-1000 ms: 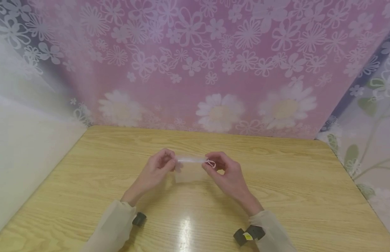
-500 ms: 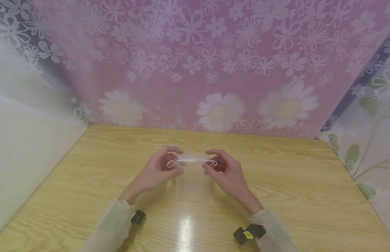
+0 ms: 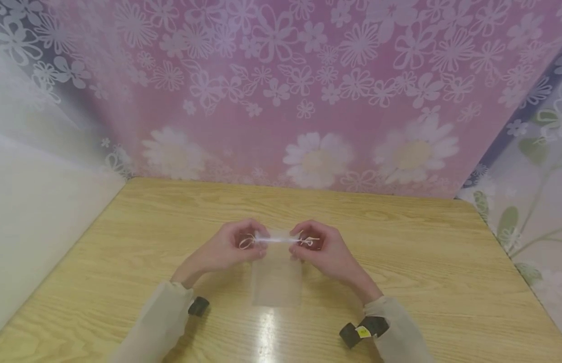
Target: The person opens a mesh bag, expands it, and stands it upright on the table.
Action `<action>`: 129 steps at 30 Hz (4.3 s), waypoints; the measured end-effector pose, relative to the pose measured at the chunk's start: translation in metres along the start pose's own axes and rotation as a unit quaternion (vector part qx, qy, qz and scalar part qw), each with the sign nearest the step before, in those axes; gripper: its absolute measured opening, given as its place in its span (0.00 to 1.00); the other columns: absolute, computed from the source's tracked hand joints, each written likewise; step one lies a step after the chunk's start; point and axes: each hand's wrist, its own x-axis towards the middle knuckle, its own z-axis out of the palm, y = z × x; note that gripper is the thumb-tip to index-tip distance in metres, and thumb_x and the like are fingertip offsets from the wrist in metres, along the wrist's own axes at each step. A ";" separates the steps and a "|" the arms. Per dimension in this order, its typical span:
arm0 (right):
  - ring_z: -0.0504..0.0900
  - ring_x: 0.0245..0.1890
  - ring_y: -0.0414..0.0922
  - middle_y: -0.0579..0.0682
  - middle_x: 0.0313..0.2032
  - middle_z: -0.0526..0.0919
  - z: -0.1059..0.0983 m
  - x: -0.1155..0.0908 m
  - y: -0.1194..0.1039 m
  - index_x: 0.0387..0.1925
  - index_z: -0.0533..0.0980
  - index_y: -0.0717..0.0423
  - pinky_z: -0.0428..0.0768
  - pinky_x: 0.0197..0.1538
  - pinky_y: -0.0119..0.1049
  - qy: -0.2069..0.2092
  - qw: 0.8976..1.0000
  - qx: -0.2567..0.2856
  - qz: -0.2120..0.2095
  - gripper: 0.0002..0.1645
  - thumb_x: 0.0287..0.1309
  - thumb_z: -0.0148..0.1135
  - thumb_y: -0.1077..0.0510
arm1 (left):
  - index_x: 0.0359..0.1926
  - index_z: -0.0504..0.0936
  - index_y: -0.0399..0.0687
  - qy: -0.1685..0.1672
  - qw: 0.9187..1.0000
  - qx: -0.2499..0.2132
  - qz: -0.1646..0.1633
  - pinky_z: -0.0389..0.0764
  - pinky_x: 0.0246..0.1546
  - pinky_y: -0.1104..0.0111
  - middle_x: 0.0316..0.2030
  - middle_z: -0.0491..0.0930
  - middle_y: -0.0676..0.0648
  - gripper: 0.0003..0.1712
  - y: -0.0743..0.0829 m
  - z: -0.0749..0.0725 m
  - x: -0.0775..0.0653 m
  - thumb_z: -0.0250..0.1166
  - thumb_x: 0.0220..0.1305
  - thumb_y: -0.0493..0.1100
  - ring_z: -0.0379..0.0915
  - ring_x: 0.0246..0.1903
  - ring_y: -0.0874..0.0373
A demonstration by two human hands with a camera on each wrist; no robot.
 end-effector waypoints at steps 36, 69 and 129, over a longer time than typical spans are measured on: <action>0.85 0.36 0.38 0.47 0.36 0.81 -0.013 0.001 0.002 0.39 0.75 0.67 0.86 0.37 0.32 -0.132 0.990 0.006 0.045 0.09 0.63 0.68 0.66 | 0.44 0.79 0.35 -0.068 0.997 0.017 -0.009 0.78 0.34 0.73 0.34 0.76 0.52 0.11 -0.004 -0.004 -0.003 0.69 0.62 0.33 0.73 0.33 0.58; 0.82 0.31 0.37 0.50 0.32 0.82 -0.008 0.007 0.001 0.40 0.76 0.63 0.84 0.33 0.33 -0.100 0.994 -0.034 -0.004 0.08 0.64 0.67 0.66 | 0.49 0.79 0.50 -0.029 0.999 0.014 -0.037 0.81 0.40 0.64 0.41 0.79 0.48 0.12 -0.010 -0.008 -0.003 0.69 0.68 0.43 0.79 0.35 0.55; 0.88 0.34 0.41 0.51 0.44 0.84 0.002 -0.009 0.001 0.58 0.75 0.68 0.88 0.33 0.42 0.027 0.998 0.043 -0.039 0.21 0.65 0.64 0.70 | 0.53 0.82 0.49 0.179 0.981 -0.072 0.001 0.83 0.47 0.46 0.49 0.81 0.46 0.11 -0.003 0.006 0.010 0.64 0.72 0.38 0.82 0.35 0.60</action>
